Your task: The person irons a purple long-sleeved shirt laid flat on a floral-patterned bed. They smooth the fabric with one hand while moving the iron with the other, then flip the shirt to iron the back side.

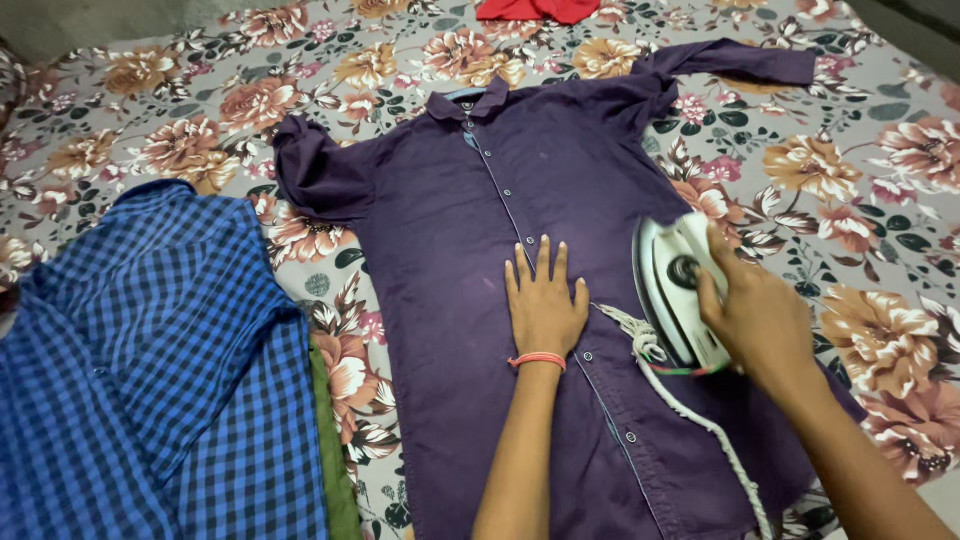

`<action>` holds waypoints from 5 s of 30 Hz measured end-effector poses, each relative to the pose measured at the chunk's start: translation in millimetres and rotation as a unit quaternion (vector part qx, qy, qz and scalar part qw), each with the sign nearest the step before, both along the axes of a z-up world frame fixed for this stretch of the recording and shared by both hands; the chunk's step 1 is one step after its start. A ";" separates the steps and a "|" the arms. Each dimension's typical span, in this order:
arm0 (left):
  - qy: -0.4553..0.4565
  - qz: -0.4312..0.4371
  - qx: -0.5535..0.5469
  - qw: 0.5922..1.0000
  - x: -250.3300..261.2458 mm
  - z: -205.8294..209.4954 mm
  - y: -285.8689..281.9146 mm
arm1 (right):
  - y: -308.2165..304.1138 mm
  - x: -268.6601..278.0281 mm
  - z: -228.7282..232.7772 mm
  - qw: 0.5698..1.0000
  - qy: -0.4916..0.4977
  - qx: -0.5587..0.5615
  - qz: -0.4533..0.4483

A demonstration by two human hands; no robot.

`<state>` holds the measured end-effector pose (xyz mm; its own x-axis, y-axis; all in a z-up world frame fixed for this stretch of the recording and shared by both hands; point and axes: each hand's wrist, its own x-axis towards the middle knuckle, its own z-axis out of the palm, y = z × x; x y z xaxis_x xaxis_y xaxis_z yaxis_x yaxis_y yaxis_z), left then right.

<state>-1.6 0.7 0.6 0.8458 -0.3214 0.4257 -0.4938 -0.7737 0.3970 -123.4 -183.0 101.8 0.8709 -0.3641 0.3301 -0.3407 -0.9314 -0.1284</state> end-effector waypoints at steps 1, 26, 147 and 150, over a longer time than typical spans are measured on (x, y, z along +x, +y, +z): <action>0.000 0.000 0.000 1.000 0.3 0.3 0.2 | -4.0 14.0 -1.4 1.000 -0.001 0.005 -0.001; -0.009 -0.007 0.031 0.999 -1.8 -12.3 0.1 | -24.1 -19.5 7.8 0.998 0.051 0.007 0.021; 0.055 -0.141 0.041 0.988 -187.7 32.3 74.3 | 71.9 -126.2 48.7 0.993 0.007 0.112 0.034; 0.052 -0.079 0.041 0.995 -170.9 24.6 77.6 | 75.9 -105.2 34.7 0.991 -0.012 0.106 0.085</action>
<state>-172.5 78.4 25.1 0.8201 -0.4843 0.3049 -0.5715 -0.7215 0.3910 -228.6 -107.1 136.5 0.9182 -0.2764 0.2839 -0.1754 -0.9260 -0.3342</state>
